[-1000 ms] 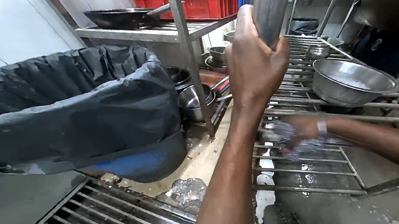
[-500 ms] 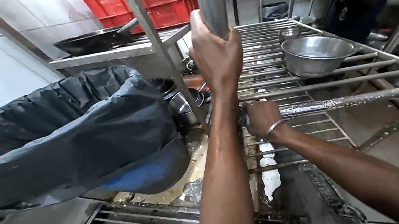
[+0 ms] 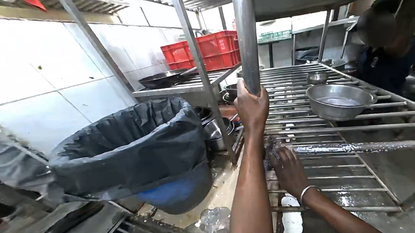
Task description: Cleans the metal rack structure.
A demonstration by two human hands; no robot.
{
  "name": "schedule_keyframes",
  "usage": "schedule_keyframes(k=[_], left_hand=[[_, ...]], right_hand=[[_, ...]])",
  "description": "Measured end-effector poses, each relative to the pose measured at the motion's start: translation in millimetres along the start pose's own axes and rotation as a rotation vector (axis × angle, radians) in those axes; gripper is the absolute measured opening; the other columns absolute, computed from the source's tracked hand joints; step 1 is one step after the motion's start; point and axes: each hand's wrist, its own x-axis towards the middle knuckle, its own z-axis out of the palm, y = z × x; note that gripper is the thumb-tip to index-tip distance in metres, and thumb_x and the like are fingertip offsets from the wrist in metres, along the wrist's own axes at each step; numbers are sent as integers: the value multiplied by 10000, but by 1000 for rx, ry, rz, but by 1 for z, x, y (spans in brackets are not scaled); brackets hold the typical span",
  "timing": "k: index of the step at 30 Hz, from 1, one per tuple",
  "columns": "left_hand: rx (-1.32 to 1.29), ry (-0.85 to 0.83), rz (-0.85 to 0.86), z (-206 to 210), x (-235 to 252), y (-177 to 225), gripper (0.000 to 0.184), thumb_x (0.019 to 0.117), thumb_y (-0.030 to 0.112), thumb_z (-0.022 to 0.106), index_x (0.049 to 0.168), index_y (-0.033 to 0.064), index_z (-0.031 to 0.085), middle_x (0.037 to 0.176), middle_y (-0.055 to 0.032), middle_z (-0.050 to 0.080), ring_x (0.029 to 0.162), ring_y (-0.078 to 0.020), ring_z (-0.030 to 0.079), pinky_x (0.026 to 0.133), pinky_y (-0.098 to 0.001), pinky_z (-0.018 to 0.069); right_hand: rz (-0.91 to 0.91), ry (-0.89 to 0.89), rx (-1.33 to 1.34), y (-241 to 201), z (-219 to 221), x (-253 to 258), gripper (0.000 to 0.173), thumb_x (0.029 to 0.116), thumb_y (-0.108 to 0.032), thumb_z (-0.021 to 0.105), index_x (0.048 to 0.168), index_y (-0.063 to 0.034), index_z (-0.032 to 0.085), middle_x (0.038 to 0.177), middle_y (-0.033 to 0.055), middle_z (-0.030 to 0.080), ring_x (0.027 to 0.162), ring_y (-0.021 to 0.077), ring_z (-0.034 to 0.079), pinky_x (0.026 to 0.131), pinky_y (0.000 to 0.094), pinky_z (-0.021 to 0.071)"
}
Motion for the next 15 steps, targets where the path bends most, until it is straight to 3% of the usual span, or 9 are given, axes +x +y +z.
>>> schedule_keyframes(k=[2,4,6,8,10,12,13,15], left_hand=[[5,-4,-21,1,-1,1,318,904,188,717,1145,9,613,840,-132,665,740,-267,655,687,-487,520],[0,0,-45,2,-1,1,303,900,188,719,1130,21,613,828,-120,660,732,-260,651,677,-482,516],[-12,4,-50,3,0,1,296,892,181,722,1119,24,613,827,-108,654,735,-249,644,677,-473,509],[-22,15,-42,6,1,-1,298,881,164,719,1123,18,624,848,-108,665,757,-244,651,690,-463,518],[-30,17,-41,8,0,-3,300,870,155,717,1117,11,628,856,-110,667,769,-239,652,703,-465,520],[-29,10,-46,9,1,-3,299,861,152,710,1119,24,628,863,-96,665,775,-222,653,707,-455,521],[-31,3,-51,8,2,-3,307,861,151,708,1131,26,630,873,-93,667,785,-217,654,712,-452,520],[-40,-1,-43,9,2,-3,310,860,148,703,1137,27,632,881,-84,663,794,-204,648,722,-436,518]], right_hand=[[54,-20,3,-10,-1,12,323,876,-46,663,1189,24,698,1298,240,664,1236,391,644,1032,518,506],[167,22,15,-17,8,25,329,901,-94,631,1158,100,698,1197,235,713,1121,367,706,992,446,540],[288,61,65,-22,12,38,293,931,-97,609,1096,127,701,1036,242,739,971,381,741,895,440,589],[349,1,106,-21,8,50,225,906,-45,631,1026,131,700,936,262,727,889,420,733,814,473,598],[373,-217,107,-22,-5,63,205,903,-31,654,1023,126,710,936,290,710,900,459,715,815,514,585],[421,-649,114,-19,-28,89,291,982,-98,612,1207,72,684,1121,288,690,1058,460,673,926,533,535],[473,-900,141,-17,-39,106,355,1022,-128,573,1332,43,613,1259,276,634,1166,452,620,992,534,494],[526,-1100,167,-11,-43,122,392,999,-164,619,1348,13,591,1278,250,626,1176,432,624,964,553,511]])
